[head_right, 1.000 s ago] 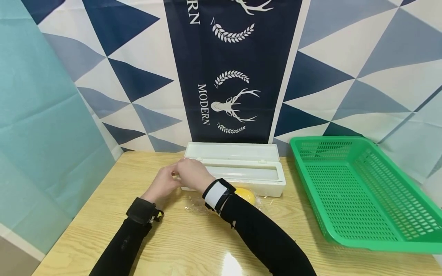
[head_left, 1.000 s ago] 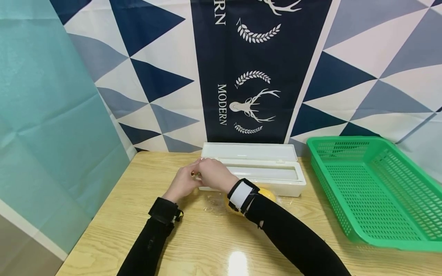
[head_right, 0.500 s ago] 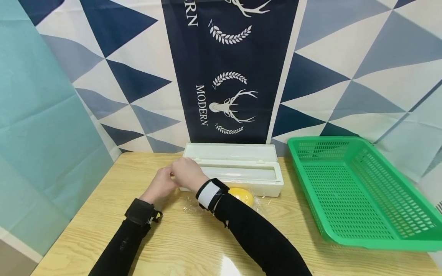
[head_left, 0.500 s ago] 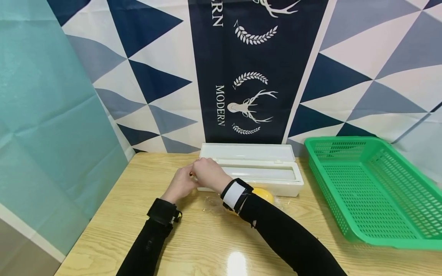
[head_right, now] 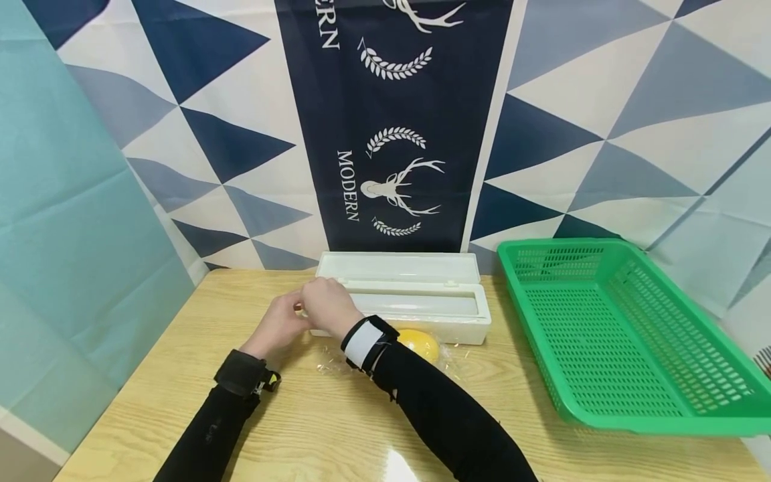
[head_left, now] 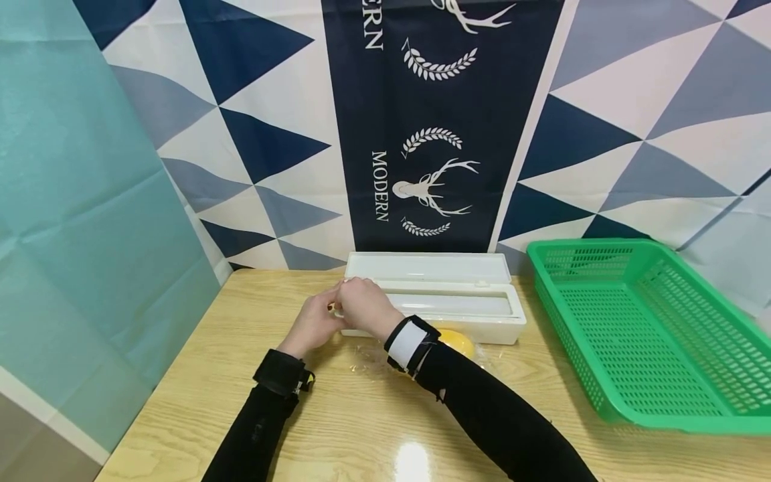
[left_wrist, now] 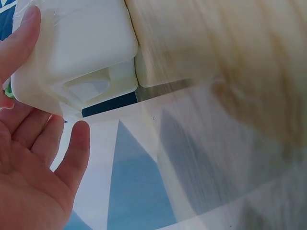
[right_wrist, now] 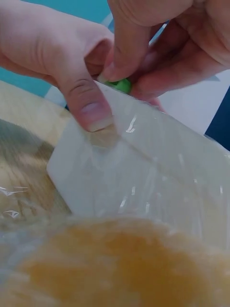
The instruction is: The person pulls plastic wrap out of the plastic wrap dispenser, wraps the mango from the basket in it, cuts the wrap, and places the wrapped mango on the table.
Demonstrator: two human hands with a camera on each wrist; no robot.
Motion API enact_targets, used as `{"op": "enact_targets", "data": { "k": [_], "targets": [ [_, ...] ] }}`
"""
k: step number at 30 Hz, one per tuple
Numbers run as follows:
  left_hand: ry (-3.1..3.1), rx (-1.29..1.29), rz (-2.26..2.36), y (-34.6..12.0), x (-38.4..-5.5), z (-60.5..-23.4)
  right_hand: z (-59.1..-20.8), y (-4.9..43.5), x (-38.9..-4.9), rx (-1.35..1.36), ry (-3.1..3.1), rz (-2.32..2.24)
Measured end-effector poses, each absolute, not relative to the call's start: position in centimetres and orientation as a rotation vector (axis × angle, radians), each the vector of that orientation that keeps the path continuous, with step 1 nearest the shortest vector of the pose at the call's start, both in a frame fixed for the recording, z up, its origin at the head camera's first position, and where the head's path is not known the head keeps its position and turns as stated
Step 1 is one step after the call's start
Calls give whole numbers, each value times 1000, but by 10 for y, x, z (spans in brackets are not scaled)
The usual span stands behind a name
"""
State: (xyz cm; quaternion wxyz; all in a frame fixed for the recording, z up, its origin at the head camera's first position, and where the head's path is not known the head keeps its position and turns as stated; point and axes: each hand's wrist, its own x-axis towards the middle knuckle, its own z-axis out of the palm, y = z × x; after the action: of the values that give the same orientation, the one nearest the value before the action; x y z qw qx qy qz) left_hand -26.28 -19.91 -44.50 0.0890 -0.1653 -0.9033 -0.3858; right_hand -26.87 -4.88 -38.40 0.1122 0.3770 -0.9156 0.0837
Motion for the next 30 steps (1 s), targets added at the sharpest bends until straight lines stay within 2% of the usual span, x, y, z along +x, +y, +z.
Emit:
{"op": "enact_targets", "data": {
  "k": [7, 30],
  "targets": [
    [-2689, -512, -1150, -199, -264, -443, -386, -49, -265, 1048, -2678, 236],
    [-2686, -531, -1193, -200, -264, -444, -386, -44, -265, 1108, -2659, 227]
  ]
}}
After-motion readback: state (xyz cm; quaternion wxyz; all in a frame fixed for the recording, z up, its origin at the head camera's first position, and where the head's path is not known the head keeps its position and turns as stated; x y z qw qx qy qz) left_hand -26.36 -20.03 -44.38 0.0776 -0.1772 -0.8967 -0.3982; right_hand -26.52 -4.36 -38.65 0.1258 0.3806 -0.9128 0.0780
